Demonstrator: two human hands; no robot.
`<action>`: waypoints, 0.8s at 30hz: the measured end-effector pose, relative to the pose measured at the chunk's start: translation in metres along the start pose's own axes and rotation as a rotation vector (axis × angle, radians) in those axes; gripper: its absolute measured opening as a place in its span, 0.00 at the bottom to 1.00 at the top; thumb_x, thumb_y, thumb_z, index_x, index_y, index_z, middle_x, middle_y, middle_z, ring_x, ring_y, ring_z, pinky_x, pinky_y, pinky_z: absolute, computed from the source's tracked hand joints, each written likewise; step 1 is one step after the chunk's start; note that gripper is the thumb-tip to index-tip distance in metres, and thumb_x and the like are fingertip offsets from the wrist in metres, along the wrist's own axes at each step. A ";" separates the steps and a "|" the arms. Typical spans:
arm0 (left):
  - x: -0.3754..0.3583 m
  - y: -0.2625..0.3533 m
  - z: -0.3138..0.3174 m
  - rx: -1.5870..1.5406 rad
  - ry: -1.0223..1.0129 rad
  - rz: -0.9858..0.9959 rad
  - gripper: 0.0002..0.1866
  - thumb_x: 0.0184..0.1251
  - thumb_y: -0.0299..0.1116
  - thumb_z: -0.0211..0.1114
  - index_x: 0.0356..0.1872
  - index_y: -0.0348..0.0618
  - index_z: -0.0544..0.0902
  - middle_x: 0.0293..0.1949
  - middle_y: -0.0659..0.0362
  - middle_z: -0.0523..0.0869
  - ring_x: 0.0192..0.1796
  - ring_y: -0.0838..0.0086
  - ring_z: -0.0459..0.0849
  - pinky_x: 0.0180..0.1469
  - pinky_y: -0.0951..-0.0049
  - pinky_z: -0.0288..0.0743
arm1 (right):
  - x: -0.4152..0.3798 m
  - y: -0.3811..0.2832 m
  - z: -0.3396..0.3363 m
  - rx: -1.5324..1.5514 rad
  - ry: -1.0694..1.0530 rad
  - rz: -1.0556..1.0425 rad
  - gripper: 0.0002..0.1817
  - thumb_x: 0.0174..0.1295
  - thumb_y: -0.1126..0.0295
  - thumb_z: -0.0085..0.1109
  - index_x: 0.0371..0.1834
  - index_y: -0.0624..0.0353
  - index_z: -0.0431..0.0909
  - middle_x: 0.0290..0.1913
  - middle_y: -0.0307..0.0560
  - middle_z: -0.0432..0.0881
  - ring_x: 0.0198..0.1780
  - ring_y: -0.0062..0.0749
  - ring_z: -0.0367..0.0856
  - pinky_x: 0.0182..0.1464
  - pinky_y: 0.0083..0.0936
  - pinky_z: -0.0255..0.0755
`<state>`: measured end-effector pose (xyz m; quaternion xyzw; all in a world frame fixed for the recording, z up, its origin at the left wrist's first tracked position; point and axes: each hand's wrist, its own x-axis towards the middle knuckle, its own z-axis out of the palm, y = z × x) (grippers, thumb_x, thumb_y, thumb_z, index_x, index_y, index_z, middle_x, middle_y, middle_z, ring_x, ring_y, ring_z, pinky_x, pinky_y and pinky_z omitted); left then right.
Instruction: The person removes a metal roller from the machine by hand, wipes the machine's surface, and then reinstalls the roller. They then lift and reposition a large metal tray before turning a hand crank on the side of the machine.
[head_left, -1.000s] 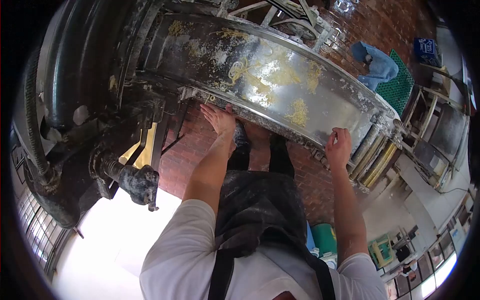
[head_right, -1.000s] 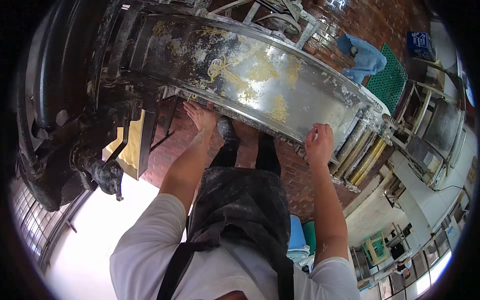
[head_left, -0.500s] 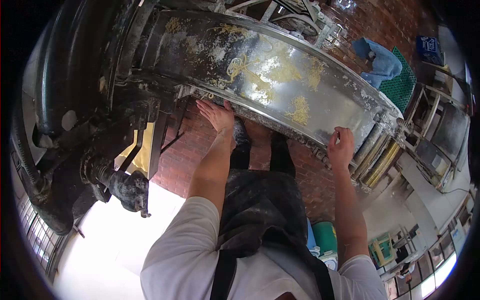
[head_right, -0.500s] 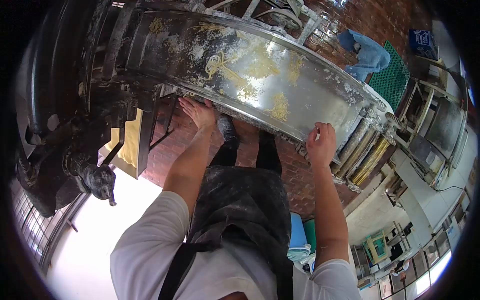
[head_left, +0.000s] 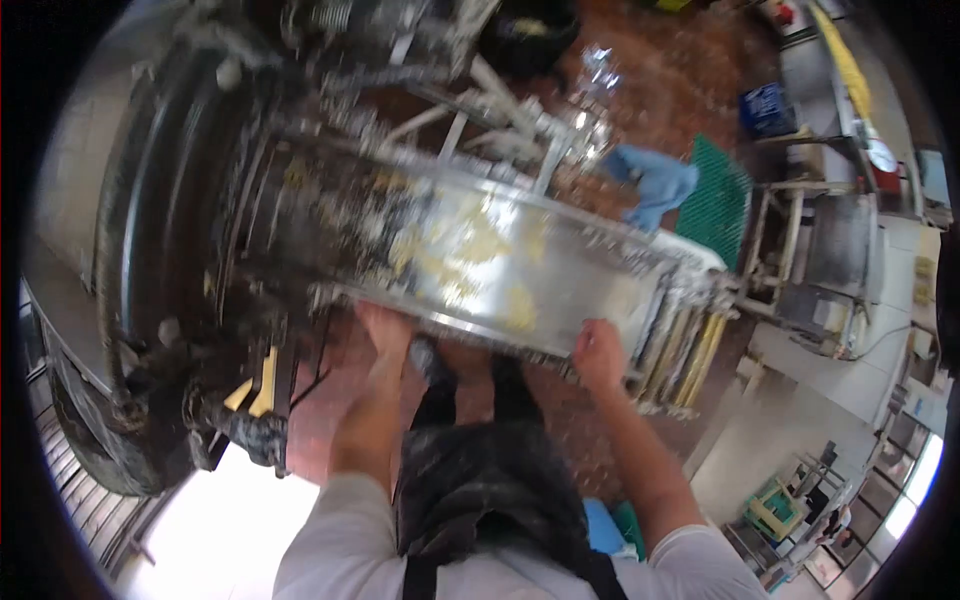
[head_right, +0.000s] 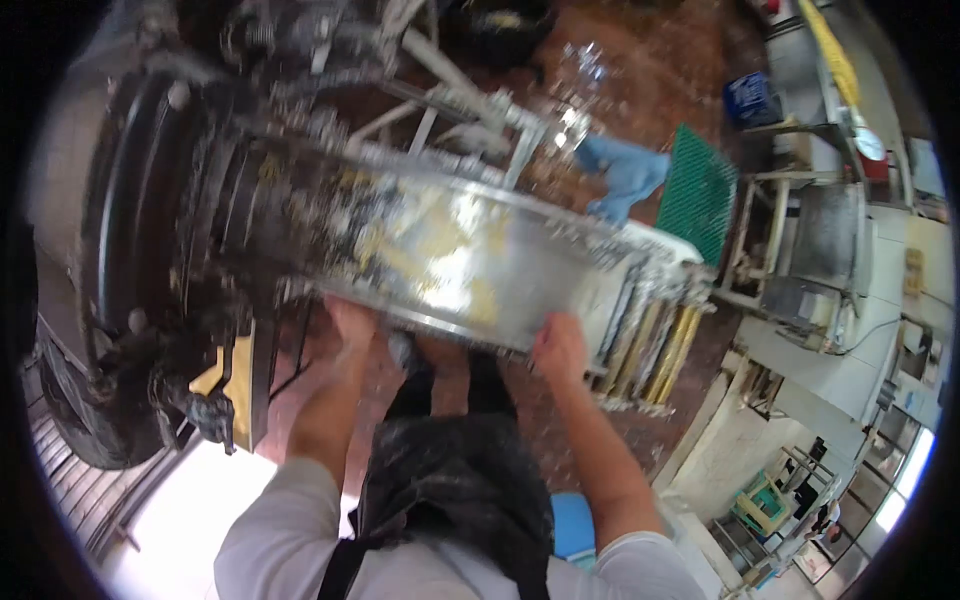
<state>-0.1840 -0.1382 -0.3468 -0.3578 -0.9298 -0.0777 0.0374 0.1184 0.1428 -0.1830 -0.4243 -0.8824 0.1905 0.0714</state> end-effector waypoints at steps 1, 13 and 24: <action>0.007 0.012 -0.017 -0.739 0.108 -0.381 0.28 0.64 0.35 0.64 0.67 0.42 0.77 0.69 0.45 0.77 0.75 0.50 0.68 0.75 0.50 0.60 | 0.001 -0.003 -0.006 0.030 -0.063 0.043 0.09 0.59 0.74 0.60 0.42 0.61 0.79 0.39 0.56 0.81 0.44 0.56 0.81 0.47 0.44 0.77; 0.066 0.086 -0.025 -0.908 0.199 -1.575 0.25 0.84 0.44 0.49 0.68 0.33 0.71 0.67 0.41 0.76 0.64 0.49 0.79 0.69 0.58 0.68 | 0.004 -0.009 -0.018 0.001 -0.056 -0.022 0.12 0.55 0.75 0.61 0.43 0.61 0.78 0.43 0.59 0.77 0.49 0.58 0.78 0.52 0.48 0.75; 0.051 0.051 0.053 0.428 -0.427 -0.666 0.19 0.76 0.41 0.57 0.50 0.36 0.88 0.50 0.56 0.89 0.51 0.64 0.85 0.57 0.67 0.73 | 0.009 -0.006 -0.016 0.074 -0.142 0.003 0.17 0.56 0.72 0.63 0.49 0.63 0.77 0.46 0.61 0.76 0.51 0.61 0.76 0.54 0.48 0.74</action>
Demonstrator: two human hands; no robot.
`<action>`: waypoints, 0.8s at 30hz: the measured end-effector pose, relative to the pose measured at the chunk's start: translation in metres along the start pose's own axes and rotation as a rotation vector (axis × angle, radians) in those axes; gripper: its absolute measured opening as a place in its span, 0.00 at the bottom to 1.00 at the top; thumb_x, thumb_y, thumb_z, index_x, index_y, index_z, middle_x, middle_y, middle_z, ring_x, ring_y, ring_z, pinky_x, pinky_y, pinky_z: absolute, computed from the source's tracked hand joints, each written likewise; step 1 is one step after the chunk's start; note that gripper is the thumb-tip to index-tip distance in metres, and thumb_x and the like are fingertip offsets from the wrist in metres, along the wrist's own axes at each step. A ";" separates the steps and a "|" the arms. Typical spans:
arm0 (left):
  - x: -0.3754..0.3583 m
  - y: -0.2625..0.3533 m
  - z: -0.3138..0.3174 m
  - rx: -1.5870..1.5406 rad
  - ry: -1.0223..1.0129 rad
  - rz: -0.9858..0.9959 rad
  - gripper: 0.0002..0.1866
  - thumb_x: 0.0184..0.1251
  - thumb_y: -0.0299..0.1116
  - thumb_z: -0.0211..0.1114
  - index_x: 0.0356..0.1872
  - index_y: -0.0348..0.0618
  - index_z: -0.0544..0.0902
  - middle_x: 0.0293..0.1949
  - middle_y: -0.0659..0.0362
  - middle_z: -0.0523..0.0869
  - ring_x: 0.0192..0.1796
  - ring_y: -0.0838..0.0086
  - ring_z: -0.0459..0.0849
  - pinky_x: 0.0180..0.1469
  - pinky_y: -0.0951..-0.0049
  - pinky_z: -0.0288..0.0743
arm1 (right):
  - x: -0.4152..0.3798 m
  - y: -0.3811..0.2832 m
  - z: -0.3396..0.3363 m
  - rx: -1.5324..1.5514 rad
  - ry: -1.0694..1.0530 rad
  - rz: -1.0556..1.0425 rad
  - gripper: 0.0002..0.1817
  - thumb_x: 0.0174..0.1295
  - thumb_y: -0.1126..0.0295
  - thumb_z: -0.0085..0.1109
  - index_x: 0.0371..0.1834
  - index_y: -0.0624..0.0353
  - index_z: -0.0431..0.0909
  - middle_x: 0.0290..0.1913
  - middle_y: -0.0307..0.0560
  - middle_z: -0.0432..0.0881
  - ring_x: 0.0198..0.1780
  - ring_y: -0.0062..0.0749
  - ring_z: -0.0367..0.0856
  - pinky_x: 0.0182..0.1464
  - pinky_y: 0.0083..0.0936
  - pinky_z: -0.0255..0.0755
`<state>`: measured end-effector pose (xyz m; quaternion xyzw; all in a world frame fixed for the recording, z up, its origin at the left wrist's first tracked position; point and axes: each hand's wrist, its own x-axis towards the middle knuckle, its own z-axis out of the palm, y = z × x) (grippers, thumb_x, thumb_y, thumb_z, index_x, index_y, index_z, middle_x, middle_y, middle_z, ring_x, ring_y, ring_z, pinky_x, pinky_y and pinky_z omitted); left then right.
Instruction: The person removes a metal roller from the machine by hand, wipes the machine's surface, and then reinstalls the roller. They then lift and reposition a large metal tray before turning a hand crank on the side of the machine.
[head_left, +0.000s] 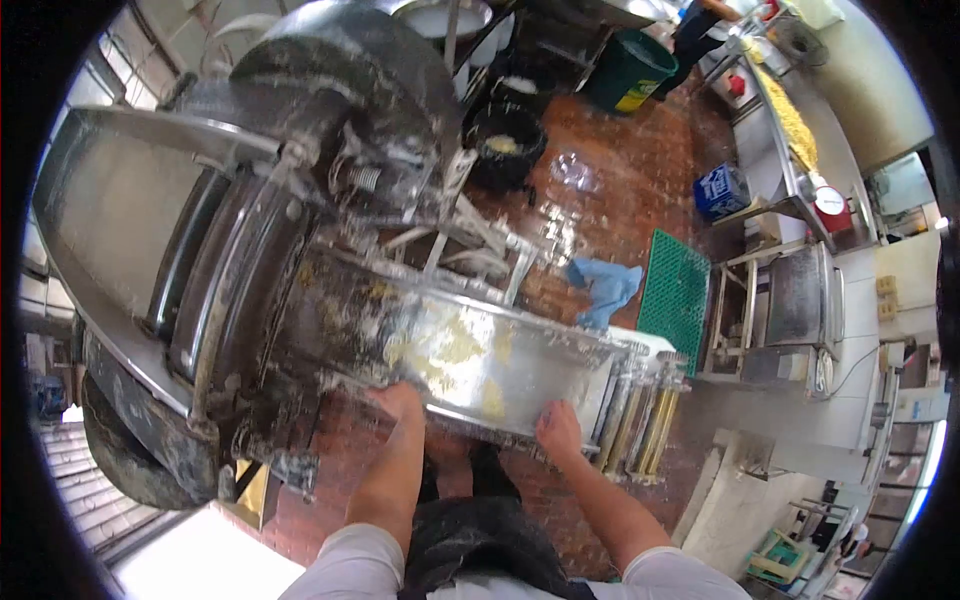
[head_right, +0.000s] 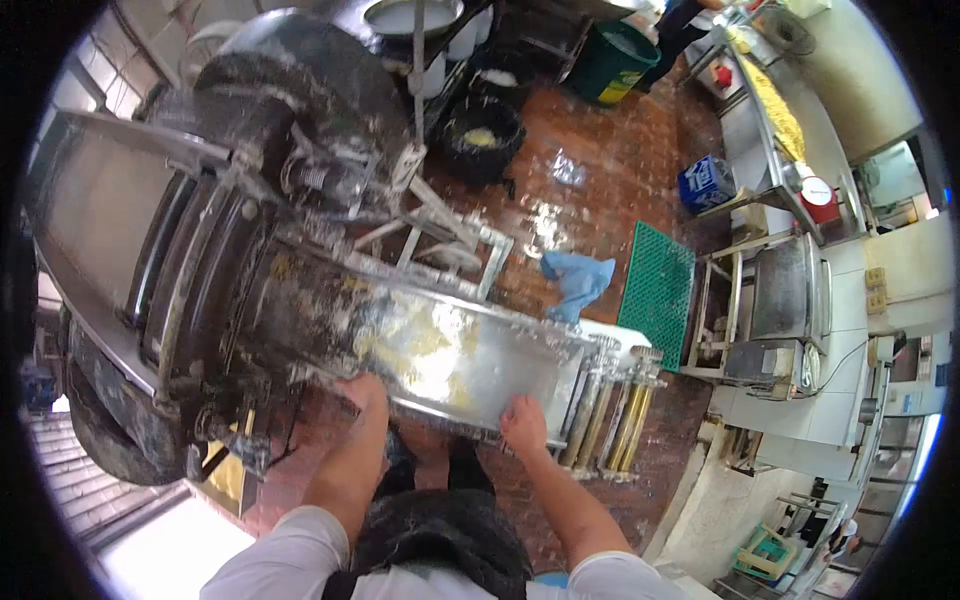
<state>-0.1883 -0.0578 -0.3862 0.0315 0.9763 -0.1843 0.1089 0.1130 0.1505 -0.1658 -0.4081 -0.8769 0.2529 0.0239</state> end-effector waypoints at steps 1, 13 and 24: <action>-0.006 -0.005 0.002 0.177 0.047 0.101 0.20 0.76 0.43 0.58 0.50 0.37 0.88 0.48 0.57 0.90 0.50 0.63 0.86 0.56 0.66 0.75 | 0.001 0.009 0.007 0.050 0.027 -0.021 0.17 0.57 0.73 0.63 0.50 0.63 0.76 0.47 0.61 0.76 0.51 0.61 0.76 0.55 0.48 0.74; 0.000 -0.069 -0.080 -2.004 -0.344 -0.496 0.43 0.74 0.61 0.61 0.81 0.53 0.54 0.78 0.55 0.63 0.73 0.60 0.69 0.68 0.49 0.63 | 0.267 -0.029 -0.006 -0.156 -0.751 -0.306 0.33 0.56 0.72 0.60 0.70 0.64 0.71 0.50 0.70 0.84 0.52 0.61 0.84 0.61 0.48 0.76; -0.046 -0.108 -0.147 -2.415 -1.021 -0.408 0.35 0.76 0.58 0.58 0.70 0.39 0.72 0.67 0.49 0.79 0.66 0.51 0.79 0.69 0.41 0.71 | 0.131 -0.097 -0.270 -0.407 -0.970 -0.202 0.39 0.51 0.77 0.57 0.73 0.53 0.69 0.52 0.65 0.84 0.54 0.59 0.83 0.57 0.44 0.76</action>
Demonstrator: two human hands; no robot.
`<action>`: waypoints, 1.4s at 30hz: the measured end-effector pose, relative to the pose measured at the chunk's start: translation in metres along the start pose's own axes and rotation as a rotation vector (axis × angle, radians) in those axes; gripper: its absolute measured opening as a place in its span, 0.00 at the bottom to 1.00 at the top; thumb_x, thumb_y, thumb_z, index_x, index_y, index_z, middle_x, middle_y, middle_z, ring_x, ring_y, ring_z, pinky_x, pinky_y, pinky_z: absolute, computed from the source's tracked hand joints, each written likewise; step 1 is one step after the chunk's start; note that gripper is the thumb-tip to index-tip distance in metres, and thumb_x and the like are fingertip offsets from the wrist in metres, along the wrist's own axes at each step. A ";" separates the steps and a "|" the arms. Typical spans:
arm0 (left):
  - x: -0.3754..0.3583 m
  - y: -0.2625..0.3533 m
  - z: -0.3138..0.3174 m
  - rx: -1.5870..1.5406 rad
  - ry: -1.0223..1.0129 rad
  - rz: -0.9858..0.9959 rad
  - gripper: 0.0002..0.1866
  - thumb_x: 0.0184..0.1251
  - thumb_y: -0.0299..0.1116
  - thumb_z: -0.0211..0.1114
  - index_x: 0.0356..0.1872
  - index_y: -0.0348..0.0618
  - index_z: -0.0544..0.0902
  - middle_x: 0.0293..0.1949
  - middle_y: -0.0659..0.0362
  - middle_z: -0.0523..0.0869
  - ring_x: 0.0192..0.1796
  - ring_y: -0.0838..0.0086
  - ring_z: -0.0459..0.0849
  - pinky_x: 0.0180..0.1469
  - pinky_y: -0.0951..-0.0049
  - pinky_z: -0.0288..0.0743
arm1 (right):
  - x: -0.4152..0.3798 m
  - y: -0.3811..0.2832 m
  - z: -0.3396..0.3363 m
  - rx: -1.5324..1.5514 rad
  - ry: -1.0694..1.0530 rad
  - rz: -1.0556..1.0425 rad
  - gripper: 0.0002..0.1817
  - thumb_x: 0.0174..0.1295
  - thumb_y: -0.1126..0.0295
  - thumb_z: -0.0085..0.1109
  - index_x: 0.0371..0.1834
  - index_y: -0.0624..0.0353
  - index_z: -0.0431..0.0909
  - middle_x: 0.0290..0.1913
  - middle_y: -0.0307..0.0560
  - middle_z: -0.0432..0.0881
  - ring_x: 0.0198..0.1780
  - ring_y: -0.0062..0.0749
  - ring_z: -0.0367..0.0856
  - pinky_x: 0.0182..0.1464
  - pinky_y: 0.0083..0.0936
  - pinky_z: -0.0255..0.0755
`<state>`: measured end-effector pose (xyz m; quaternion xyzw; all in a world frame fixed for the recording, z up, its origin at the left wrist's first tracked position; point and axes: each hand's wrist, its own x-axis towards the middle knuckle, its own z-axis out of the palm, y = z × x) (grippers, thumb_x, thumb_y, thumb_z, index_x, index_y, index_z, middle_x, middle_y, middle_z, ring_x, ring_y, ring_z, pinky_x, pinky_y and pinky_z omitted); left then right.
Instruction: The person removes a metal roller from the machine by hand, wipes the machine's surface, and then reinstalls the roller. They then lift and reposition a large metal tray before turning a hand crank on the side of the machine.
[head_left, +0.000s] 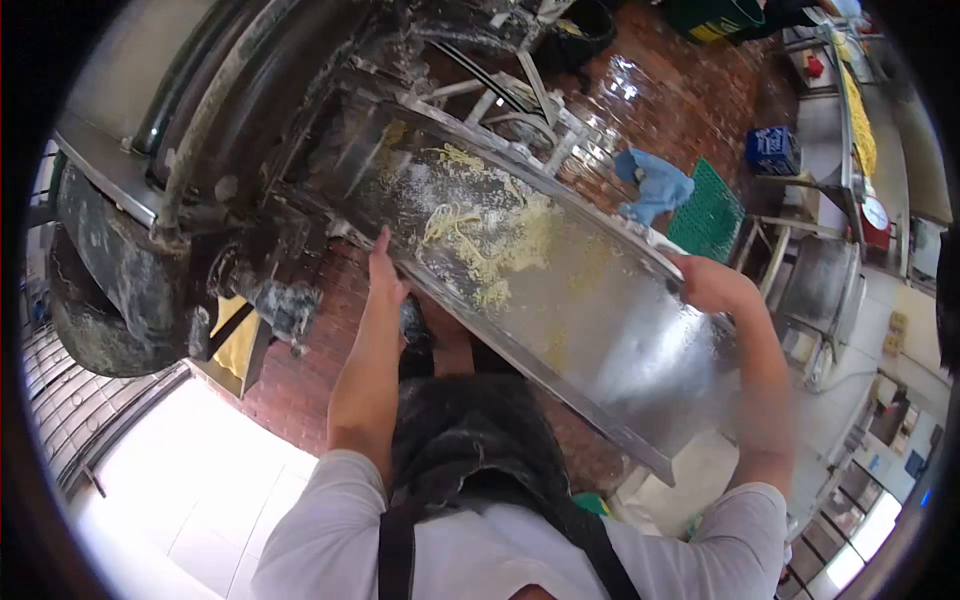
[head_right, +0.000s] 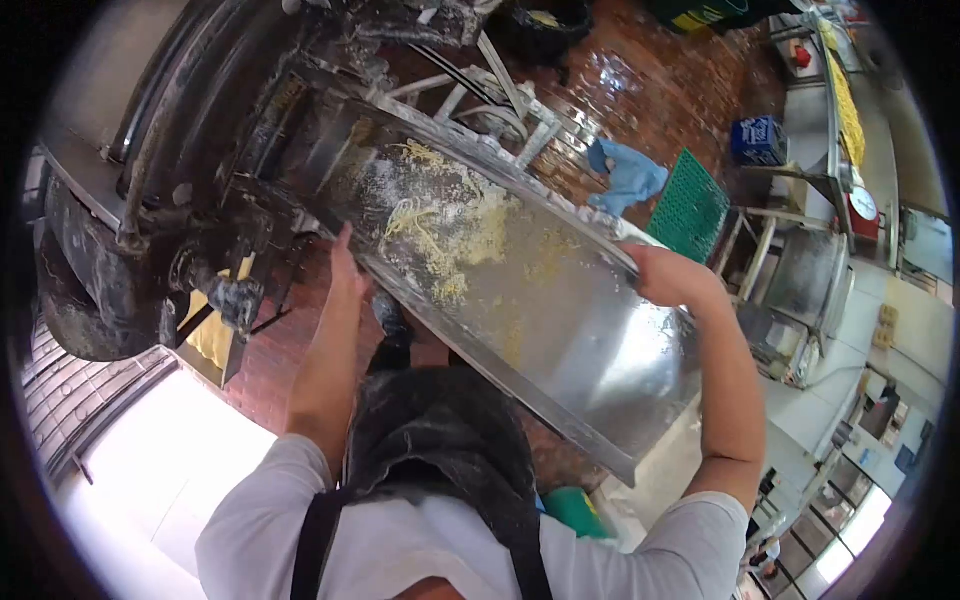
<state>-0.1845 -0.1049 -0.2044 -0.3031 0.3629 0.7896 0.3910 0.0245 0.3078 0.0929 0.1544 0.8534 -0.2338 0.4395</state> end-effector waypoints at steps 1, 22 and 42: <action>-0.012 -0.020 0.013 0.037 0.112 -0.026 0.31 0.75 0.55 0.60 0.68 0.41 0.74 0.63 0.50 0.81 0.61 0.53 0.82 0.62 0.45 0.79 | -0.018 0.017 0.008 -0.002 -0.013 0.026 0.39 0.51 0.77 0.57 0.73 0.53 0.69 0.52 0.65 0.84 0.54 0.59 0.83 0.57 0.44 0.76; -0.067 -0.179 -0.028 -0.010 0.141 -0.357 0.13 0.65 0.27 0.59 0.49 0.36 0.76 0.47 0.50 0.81 0.49 0.54 0.84 0.58 0.49 0.80 | -0.162 -0.006 0.070 0.184 0.054 0.524 0.47 0.44 0.88 0.50 0.75 0.47 0.69 0.57 0.62 0.82 0.59 0.56 0.80 0.64 0.39 0.73; 0.128 -0.106 0.130 -0.329 -0.247 0.001 0.20 0.74 0.36 0.63 0.63 0.42 0.77 0.58 0.50 0.84 0.60 0.55 0.84 0.66 0.50 0.76 | -0.117 -0.076 0.239 -0.192 1.077 0.170 0.52 0.32 0.82 0.61 0.74 0.49 0.69 0.72 0.59 0.64 0.71 0.61 0.61 0.73 0.59 0.54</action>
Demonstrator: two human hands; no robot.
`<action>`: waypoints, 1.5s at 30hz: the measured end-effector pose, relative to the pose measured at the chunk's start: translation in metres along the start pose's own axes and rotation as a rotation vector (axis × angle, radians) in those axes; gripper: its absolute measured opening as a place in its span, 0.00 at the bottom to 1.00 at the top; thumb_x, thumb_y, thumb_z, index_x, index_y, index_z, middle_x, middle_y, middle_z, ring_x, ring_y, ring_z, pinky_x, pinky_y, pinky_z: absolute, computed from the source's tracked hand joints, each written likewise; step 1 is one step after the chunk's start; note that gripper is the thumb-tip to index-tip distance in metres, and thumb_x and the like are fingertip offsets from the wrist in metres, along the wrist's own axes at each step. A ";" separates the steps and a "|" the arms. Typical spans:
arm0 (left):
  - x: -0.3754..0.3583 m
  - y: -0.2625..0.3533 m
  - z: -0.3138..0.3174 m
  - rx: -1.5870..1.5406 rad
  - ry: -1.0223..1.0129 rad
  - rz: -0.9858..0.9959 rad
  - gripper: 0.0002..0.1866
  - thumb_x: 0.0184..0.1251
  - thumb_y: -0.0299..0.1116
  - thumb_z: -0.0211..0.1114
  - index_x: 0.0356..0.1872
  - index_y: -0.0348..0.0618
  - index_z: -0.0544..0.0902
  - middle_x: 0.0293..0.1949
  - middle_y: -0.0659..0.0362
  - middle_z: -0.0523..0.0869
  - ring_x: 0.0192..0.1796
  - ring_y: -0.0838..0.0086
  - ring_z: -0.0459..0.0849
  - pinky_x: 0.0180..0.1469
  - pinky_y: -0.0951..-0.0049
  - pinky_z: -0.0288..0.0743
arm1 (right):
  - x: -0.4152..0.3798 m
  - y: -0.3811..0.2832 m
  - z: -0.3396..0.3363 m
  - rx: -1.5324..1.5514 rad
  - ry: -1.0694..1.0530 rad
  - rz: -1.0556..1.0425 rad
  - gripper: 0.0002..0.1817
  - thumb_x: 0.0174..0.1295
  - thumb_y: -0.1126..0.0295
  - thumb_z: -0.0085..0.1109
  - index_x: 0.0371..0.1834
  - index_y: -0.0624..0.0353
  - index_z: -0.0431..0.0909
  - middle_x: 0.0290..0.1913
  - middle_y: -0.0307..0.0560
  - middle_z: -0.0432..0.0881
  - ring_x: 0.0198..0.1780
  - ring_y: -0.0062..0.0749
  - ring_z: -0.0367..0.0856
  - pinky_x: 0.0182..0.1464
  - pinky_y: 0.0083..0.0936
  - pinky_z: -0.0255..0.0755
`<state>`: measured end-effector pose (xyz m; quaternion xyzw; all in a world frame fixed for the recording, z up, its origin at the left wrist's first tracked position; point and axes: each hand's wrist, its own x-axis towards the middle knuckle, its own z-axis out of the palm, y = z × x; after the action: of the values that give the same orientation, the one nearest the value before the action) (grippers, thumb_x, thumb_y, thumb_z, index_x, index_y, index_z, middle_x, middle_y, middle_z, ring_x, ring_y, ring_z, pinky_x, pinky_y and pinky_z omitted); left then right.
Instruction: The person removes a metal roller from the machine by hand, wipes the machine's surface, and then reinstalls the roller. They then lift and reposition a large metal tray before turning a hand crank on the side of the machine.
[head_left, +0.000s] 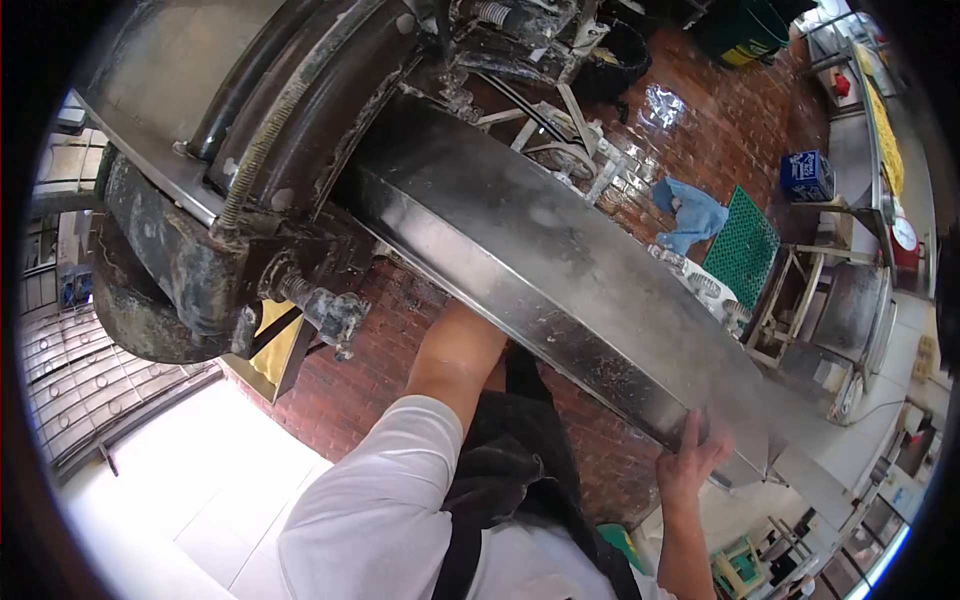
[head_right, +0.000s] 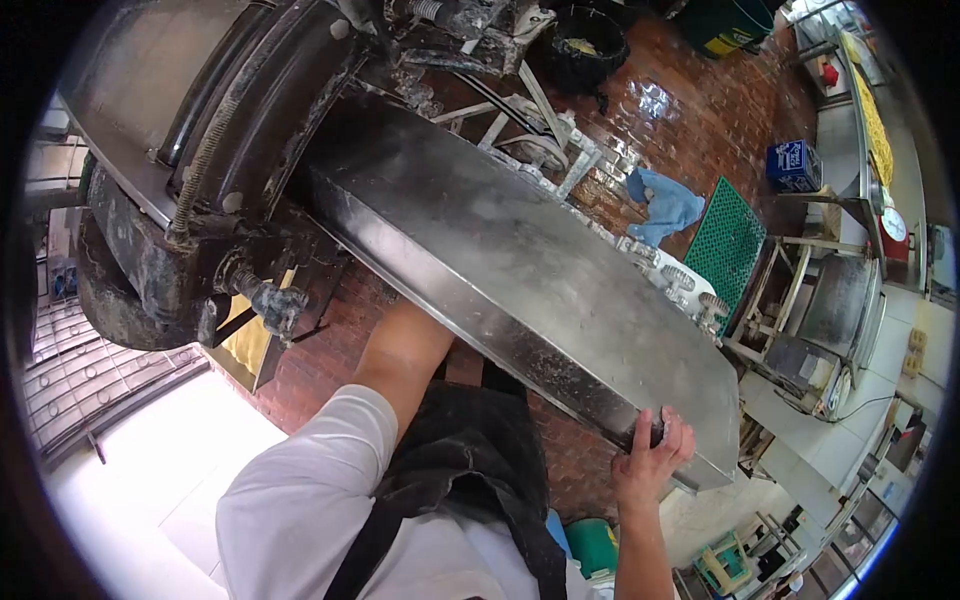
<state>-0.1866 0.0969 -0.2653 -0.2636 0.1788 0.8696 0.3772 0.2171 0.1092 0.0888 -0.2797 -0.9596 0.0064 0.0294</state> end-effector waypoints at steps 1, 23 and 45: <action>0.003 0.000 0.004 -0.005 -0.011 -0.001 0.20 0.74 0.36 0.63 0.63 0.41 0.77 0.58 0.50 0.84 0.60 0.55 0.84 0.66 0.50 0.76 | 0.002 0.004 0.002 -0.005 0.003 0.001 0.52 0.32 0.82 0.61 0.74 0.49 0.69 0.72 0.59 0.64 0.71 0.61 0.61 0.73 0.59 0.54; -0.139 0.111 -0.119 0.314 0.273 0.024 0.06 0.56 0.21 0.63 0.35 0.35 0.83 0.39 0.51 0.86 0.46 0.58 0.85 0.57 0.60 0.80 | 0.128 0.071 0.080 0.325 -0.389 -0.068 0.41 0.48 0.91 0.49 0.69 0.49 0.76 0.63 0.64 0.79 0.63 0.62 0.78 0.66 0.45 0.72; -0.090 0.234 -0.162 0.833 0.321 -0.044 0.19 0.71 0.40 0.70 0.55 0.41 0.79 0.46 0.54 0.83 0.53 0.62 0.84 0.55 0.57 0.82 | 0.260 -0.040 0.254 0.251 0.022 -0.030 0.24 0.60 0.83 0.52 0.60 0.58 0.77 0.53 0.62 0.81 0.55 0.62 0.79 0.58 0.50 0.75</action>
<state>-0.2577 -0.1888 -0.3152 -0.2246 0.5646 0.6631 0.4371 -0.0384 0.2163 -0.1503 -0.2596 -0.9549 0.1230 0.0747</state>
